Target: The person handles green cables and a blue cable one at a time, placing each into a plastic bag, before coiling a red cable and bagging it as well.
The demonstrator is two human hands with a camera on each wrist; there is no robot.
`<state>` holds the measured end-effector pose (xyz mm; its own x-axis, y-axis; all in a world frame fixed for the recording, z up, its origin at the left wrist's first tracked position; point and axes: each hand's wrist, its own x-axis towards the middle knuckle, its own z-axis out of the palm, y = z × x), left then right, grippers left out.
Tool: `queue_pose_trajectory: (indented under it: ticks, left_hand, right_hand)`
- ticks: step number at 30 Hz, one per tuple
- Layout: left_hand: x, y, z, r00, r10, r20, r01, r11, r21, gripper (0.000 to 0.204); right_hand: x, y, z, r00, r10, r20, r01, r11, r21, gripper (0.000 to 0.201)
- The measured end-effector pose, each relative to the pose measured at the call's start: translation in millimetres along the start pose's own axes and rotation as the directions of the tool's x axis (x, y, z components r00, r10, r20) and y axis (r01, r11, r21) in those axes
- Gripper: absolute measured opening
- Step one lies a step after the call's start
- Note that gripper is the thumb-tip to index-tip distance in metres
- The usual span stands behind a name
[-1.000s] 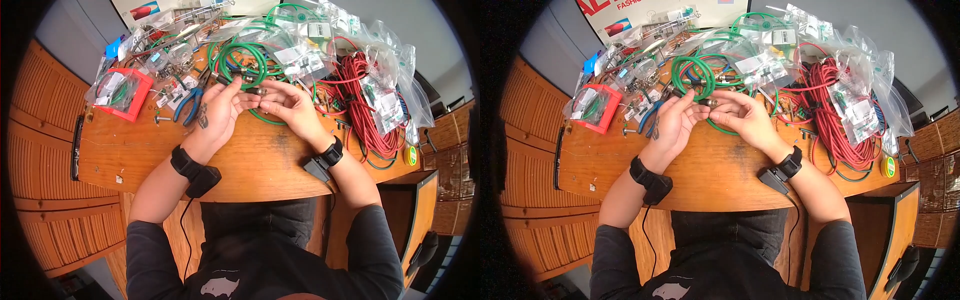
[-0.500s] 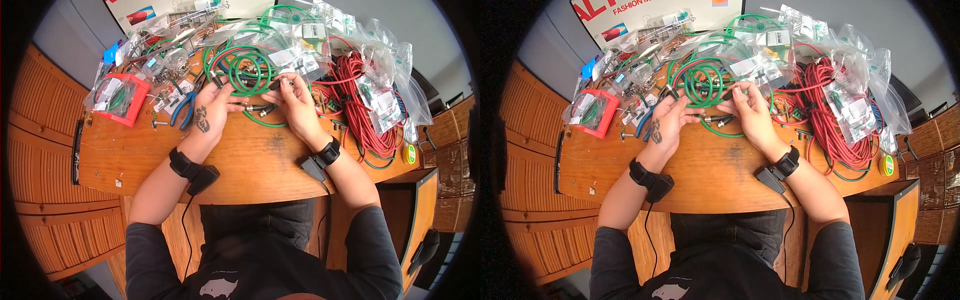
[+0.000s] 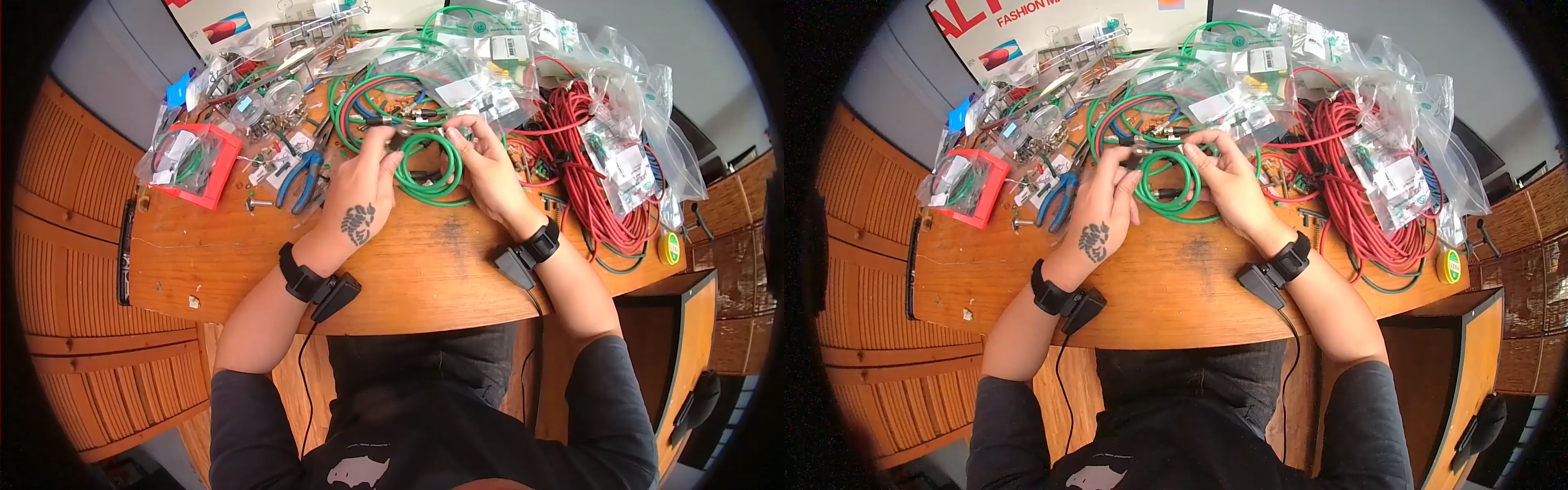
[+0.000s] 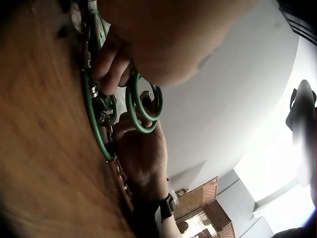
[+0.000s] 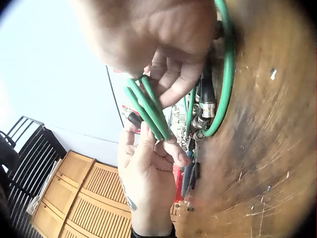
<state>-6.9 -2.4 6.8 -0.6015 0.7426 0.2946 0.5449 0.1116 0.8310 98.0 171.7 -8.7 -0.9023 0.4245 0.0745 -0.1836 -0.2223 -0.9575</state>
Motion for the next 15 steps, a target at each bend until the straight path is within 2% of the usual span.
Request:
queue_pose_trajectory:
  ticks: [1, 2, 4, 5, 6, 8, 9, 11, 15]
  left_hand:
    - [0, -1, -1, 0.992, 0.125, 0.028, -0.128, 0.977, 0.17, 0.03]
    - [-1, -4, 2, 0.992, 0.126, 0.028, -0.129, 0.977, 0.17, 0.03]
    - [0, -4, 6, 0.923, 0.382, -0.052, -0.366, 0.91, 0.193, 0.032]
    - [-3, -4, 3, 0.961, 0.275, 0.033, -0.275, 0.937, 0.217, 0.044]
    - [-2, -4, 1, 0.961, 0.273, 0.034, -0.274, 0.937, 0.216, 0.044]
    - [-1, -5, 0, 0.919, 0.391, 0.05, -0.389, 0.88, 0.272, 0.054]
    - [0, -4, 0, 0.92, 0.389, 0.049, -0.387, 0.881, 0.271, 0.054]
    - [1, -3, 0, 0.898, 0.438, 0.027, -0.424, 0.849, 0.317, 0.057]
    - [-3, -6, 5, 0.9, 0.433, 0.045, -0.426, 0.852, 0.304, 0.059]
  right_hand:
    - [2, 4, -1, 1.0, 0.002, -0.004, -0.002, 0.998, 0.061, 0.023]
    - [3, 6, -2, 1.0, 0.005, -0.006, -0.004, 0.992, 0.123, 0.022]
    - [2, 3, -4, 0.999, -0.002, 0.035, -0.001, 0.997, 0.077, 0.022]
    - [1, 1, -5, 0.997, -0.003, 0.073, 0.001, 0.999, 0.033, 0.023]
    - [1, 1, -5, 0.997, -0.002, 0.072, 0.0, 0.999, 0.033, 0.023]
    - [2, 1, -6, 0.998, 0.029, 0.059, -0.024, 0.997, -0.079, 0.029]
    - [3, 2, -8, 0.998, 0.031, 0.059, -0.026, 0.996, -0.079, 0.029]
    - [3, 5, -13, 0.983, 0.155, 0.096, -0.163, 0.984, 0.078, 0.036]
    - [-3, -2, 3, 0.986, 0.154, 0.067, -0.161, 0.982, 0.098, 0.038]
